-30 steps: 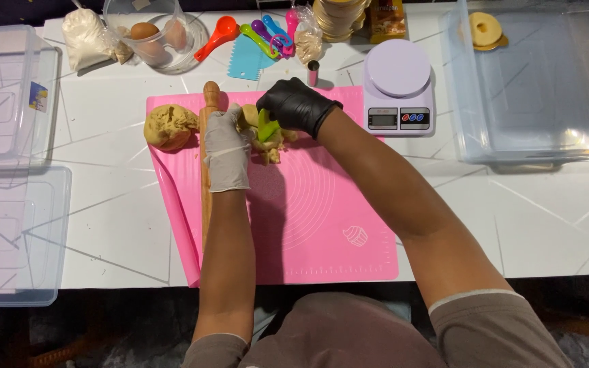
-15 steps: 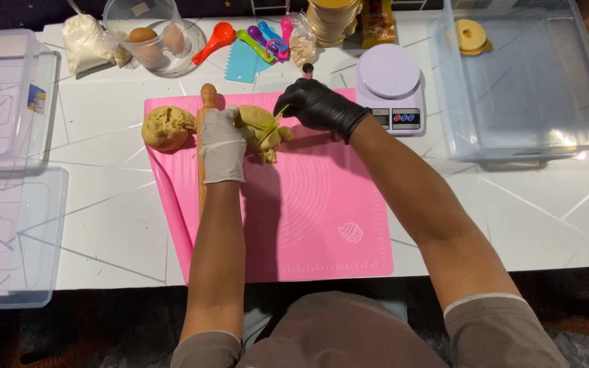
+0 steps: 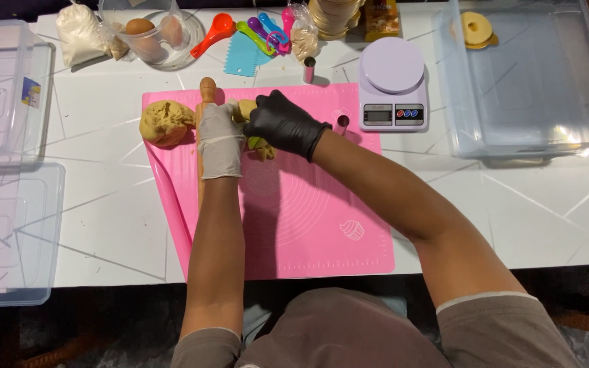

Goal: Cutting dough into portions, weighing them on a digital scale, and rolling them out using a rolling pin on a silicone mat.

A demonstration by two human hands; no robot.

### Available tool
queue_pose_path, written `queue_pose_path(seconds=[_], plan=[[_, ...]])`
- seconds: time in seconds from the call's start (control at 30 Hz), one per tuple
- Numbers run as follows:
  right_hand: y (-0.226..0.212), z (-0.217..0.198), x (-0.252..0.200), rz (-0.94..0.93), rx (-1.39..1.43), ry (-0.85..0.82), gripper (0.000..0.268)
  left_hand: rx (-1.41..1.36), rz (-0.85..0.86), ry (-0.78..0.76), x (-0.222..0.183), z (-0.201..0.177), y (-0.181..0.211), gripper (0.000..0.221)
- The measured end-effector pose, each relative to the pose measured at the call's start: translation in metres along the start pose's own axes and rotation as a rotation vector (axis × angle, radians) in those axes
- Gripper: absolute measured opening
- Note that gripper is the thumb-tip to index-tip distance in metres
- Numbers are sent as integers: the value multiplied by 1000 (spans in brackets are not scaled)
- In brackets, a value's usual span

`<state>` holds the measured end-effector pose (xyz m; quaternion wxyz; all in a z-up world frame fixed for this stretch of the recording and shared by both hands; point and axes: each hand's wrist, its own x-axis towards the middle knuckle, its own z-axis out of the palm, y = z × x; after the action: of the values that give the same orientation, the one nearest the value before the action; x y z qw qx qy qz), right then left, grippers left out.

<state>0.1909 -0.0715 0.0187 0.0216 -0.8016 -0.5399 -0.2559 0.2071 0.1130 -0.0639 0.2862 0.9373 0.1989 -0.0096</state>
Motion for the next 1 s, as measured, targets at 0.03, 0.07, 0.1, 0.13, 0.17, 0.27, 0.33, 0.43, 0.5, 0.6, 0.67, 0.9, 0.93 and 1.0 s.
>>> queue_pose_path(seconds=[0.03, 0.07, 0.1, 0.13, 0.17, 0.27, 0.33, 0.43, 0.5, 0.6, 0.67, 0.9, 0.93, 1.0], plan=[[7, -20, -3, 0, 0, -2, 35, -1, 0, -1, -4, 2, -2, 32], [15, -40, -4, 155, 322, -110, 20, 3, 42, 5, -6, 1, -5, 32], [22, -61, -5, 309, 645, -219, 12, 7, 84, 11, -9, 0, -7, 32], [24, -60, -12, 309, 643, -217, 12, 7, 87, 13, -10, 1, -5, 32], [26, -59, -19, 293, 661, -248, 13, -55, 54, -9, -12, 1, -3, 33], [23, -29, -45, 222, 607, -214, 21, -77, 78, -37, -31, -21, 17, 42], [18, -16, -59, 158, 542, -154, 33, -40, 123, -42, -34, -26, 19, 49], [13, -22, -71, 183, 590, -116, 36, 15, 118, 23, -20, -11, 8, 51], [13, -28, -75, 175, 581, -109, 36, 63, 72, 50, -19, -7, 5, 53], [18, -29, -82, 176, 588, -146, 29, 3, 83, -39, -51, -46, 35, 48], [17, -35, -83, 185, 579, -147, 28, 9, 68, -40, -34, -30, 24, 52], [9, -97, -75, 289, 697, -100, 20, -22, 57, -58, -44, -36, 28, 57], [9, -101, -74, 290, 699, -99, 20, -20, 56, -59, -41, -32, 26, 57], [12, -110, -74, 315, 717, -75, 17, 15, 88, -46, -35, -25, 22, 56]])
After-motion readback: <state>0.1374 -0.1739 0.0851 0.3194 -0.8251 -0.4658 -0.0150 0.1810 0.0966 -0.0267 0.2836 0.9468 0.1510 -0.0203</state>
